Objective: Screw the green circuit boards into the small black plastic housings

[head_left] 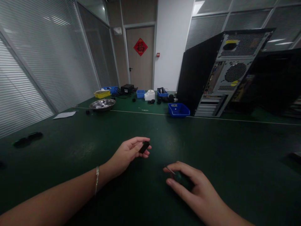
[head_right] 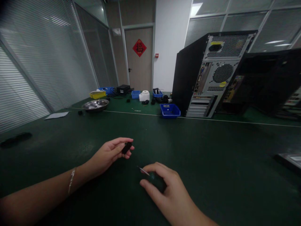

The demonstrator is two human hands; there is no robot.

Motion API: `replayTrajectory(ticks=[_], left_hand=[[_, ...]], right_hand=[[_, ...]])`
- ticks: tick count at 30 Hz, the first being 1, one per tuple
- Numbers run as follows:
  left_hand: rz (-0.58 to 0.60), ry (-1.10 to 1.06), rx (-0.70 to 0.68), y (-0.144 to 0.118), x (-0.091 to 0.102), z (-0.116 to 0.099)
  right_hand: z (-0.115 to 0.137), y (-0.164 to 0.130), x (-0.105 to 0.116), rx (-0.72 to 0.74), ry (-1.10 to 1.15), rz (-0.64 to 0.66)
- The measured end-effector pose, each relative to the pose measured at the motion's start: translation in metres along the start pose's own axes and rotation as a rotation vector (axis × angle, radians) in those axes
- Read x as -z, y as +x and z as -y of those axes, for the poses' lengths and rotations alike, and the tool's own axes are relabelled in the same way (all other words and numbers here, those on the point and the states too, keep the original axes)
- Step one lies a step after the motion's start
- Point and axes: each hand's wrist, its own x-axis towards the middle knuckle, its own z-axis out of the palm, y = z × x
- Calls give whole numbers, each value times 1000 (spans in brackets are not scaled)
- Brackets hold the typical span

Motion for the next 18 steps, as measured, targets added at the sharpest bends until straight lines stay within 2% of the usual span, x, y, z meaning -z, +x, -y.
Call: replayTrajectory(ticks=[6, 10, 14, 18], left_hand=[[107, 207, -40, -11, -12, 4], [196, 295, -43, -19, -17, 9], [198, 363, -37, -21, -19, 7], [206, 322, -12, -22, -19, 3]], right_hand=[[2, -3, 2, -42, 44, 7], [1, -3, 2, 8, 65, 27], [1, -2, 1, 15, 33, 97], [1, -1, 0, 20, 25, 113]])
